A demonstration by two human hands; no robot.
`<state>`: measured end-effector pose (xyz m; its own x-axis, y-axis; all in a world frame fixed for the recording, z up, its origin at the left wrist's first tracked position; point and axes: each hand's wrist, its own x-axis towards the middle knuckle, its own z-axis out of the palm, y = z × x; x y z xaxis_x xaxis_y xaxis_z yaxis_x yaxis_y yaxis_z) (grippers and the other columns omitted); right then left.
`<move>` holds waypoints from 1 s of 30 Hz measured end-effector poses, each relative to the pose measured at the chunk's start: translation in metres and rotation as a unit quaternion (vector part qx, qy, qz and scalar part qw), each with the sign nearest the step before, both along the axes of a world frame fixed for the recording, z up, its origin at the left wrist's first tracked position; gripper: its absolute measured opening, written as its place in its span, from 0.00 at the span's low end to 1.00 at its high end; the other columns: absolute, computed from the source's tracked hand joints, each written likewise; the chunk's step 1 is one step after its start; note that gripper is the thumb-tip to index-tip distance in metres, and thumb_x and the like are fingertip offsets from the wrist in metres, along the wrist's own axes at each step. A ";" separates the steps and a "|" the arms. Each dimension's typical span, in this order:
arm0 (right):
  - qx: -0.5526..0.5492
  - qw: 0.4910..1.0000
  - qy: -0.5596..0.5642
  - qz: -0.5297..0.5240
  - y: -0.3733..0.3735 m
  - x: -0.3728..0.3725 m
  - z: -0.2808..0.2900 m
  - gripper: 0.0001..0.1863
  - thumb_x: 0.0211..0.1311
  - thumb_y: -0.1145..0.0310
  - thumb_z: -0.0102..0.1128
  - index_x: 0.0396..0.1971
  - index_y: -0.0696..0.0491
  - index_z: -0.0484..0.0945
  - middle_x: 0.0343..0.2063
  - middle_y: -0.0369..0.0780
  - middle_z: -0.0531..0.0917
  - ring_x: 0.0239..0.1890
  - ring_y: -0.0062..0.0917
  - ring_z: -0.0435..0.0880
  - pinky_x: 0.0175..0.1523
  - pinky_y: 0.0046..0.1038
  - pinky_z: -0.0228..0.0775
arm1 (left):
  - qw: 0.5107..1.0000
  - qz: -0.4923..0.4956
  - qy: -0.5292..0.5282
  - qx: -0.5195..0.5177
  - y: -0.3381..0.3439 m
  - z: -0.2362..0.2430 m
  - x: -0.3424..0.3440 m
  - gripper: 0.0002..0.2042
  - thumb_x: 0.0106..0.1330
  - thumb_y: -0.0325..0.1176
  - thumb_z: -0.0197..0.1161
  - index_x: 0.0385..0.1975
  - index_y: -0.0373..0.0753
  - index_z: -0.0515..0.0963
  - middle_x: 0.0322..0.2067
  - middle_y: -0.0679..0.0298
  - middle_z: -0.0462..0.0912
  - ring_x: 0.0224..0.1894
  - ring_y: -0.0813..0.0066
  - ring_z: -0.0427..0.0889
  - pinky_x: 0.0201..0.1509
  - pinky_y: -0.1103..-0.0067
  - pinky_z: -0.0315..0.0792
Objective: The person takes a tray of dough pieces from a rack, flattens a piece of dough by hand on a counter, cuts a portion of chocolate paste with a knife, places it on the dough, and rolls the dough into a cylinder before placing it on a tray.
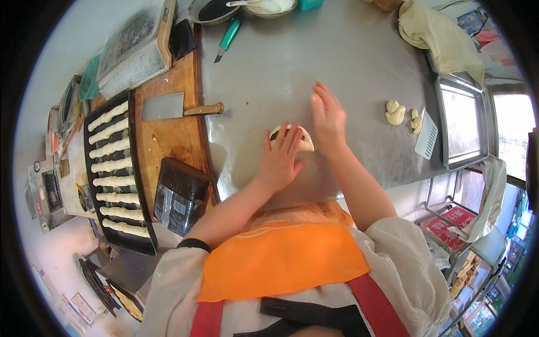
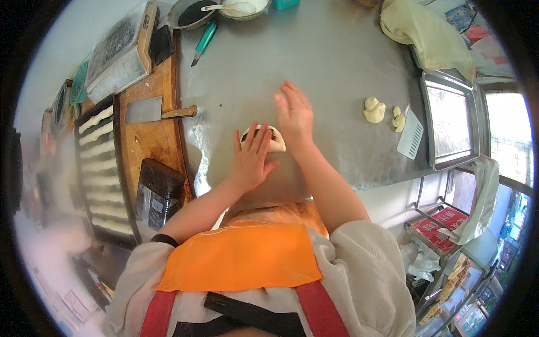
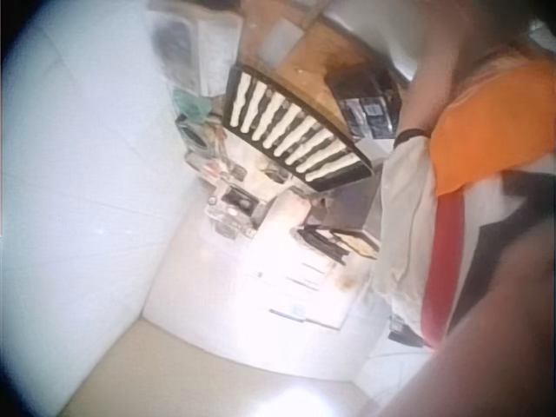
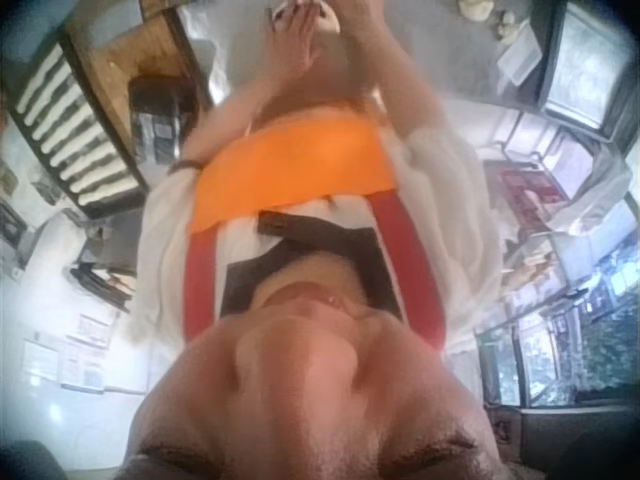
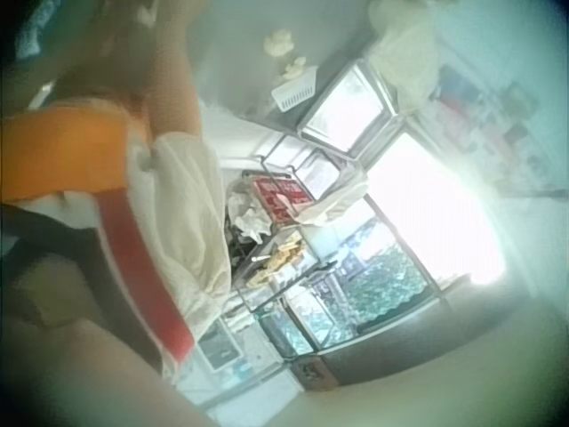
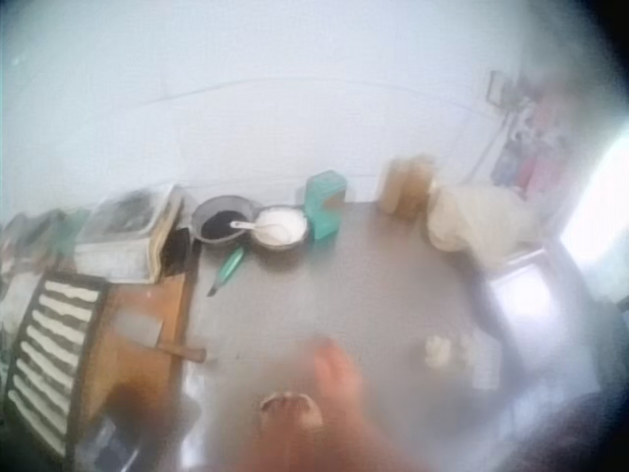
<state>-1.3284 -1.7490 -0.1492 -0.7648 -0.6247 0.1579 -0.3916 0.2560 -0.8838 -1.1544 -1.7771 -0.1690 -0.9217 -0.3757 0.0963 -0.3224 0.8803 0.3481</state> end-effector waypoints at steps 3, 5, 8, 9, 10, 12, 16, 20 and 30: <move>0.033 0.999 0.005 -0.020 0.036 -0.003 0.013 0.16 0.67 0.63 0.60 0.47 0.58 0.82 0.58 0.45 0.79 0.62 0.40 0.75 0.66 0.37 0.65 | 0.997 0.051 0.066 0.000 -0.039 0.002 -0.039 0.42 0.60 0.49 0.67 0.68 0.30 0.59 0.68 0.51 0.64 0.73 0.48 0.56 0.71 0.44 0.48; 0.058 0.998 0.001 -0.008 0.056 0.001 0.006 0.15 0.67 0.65 0.60 0.48 0.58 0.82 0.58 0.44 0.79 0.61 0.39 0.76 0.64 0.37 0.68 | 0.996 0.069 0.062 0.000 -0.070 -0.004 -0.061 0.41 0.59 0.47 0.69 0.67 0.30 0.60 0.67 0.49 0.65 0.71 0.48 0.59 0.71 0.48 0.52; 0.080 0.994 -0.079 -0.008 0.078 0.011 0.005 0.14 0.65 0.67 0.62 0.48 0.57 0.82 0.58 0.45 0.79 0.60 0.40 0.76 0.60 0.36 0.72 | 0.995 0.045 0.024 0.089 -0.059 0.010 -0.054 0.38 0.58 0.42 0.70 0.65 0.30 0.62 0.64 0.47 0.68 0.68 0.47 0.64 0.69 0.55 0.58; 0.084 0.993 -0.084 0.016 0.086 0.015 0.004 0.15 0.64 0.68 0.63 0.49 0.57 0.82 0.58 0.45 0.79 0.60 0.39 0.76 0.58 0.35 0.73 | 0.991 0.037 0.005 0.129 -0.047 0.021 -0.043 0.36 0.58 0.40 0.71 0.64 0.30 0.63 0.62 0.46 0.70 0.67 0.47 0.66 0.68 0.57 0.60; 0.087 0.992 -0.087 0.039 0.093 0.018 0.003 0.16 0.63 0.69 0.63 0.50 0.56 0.81 0.58 0.45 0.79 0.60 0.39 0.76 0.57 0.35 0.74 | 0.995 0.026 0.011 0.099 -0.040 0.018 -0.033 0.35 0.58 0.39 0.70 0.63 0.30 0.64 0.60 0.46 0.71 0.65 0.47 0.68 0.67 0.59 0.63; 0.085 0.986 -0.126 0.069 0.099 0.024 0.004 0.20 0.61 0.70 0.65 0.53 0.56 0.80 0.59 0.45 0.79 0.61 0.37 0.77 0.58 0.34 0.74 | 0.999 0.004 0.021 0.040 -0.032 0.013 -0.019 0.32 0.59 0.35 0.69 0.62 0.29 0.65 0.57 0.45 0.75 0.60 0.48 0.74 0.64 0.62 0.68; -0.040 0.975 -0.206 0.068 0.073 0.025 0.005 0.29 0.57 0.70 0.69 0.61 0.56 0.75 0.58 0.45 0.79 0.57 0.32 0.79 0.55 0.30 0.75 | 0.764 0.185 0.015 0.618 -0.050 0.035 -0.031 0.28 0.59 0.30 0.66 0.60 0.29 0.68 0.50 0.51 0.80 0.52 0.55 0.81 0.55 0.66 0.75; -0.066 0.792 -0.550 0.257 0.053 0.010 0.059 0.36 0.57 0.72 0.70 0.66 0.54 0.68 0.57 0.43 0.79 0.59 0.32 0.79 0.57 0.32 0.76 | 0.510 0.150 0.066 0.845 -0.024 0.095 -0.001 0.24 0.58 0.25 0.64 0.56 0.31 0.72 0.43 0.55 0.82 0.45 0.63 0.83 0.46 0.70 0.77; -0.063 0.845 -0.424 0.320 0.024 0.059 0.096 0.20 0.59 0.77 0.64 0.53 0.57 0.75 0.41 0.41 0.83 0.43 0.26 0.83 0.47 0.28 0.79 | 0.654 0.236 0.109 0.711 0.009 0.122 0.022 0.12 0.54 0.22 0.63 0.38 0.35 0.75 0.29 0.64 0.77 0.26 0.77 0.76 0.25 0.79 0.67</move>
<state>-1.2697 -1.7248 -0.0536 -0.1489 -0.9721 -0.1812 0.3742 0.1142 -0.9203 -1.1327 -1.7681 -0.0466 -0.6937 -0.4659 -0.5493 -0.2475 -0.5620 0.7893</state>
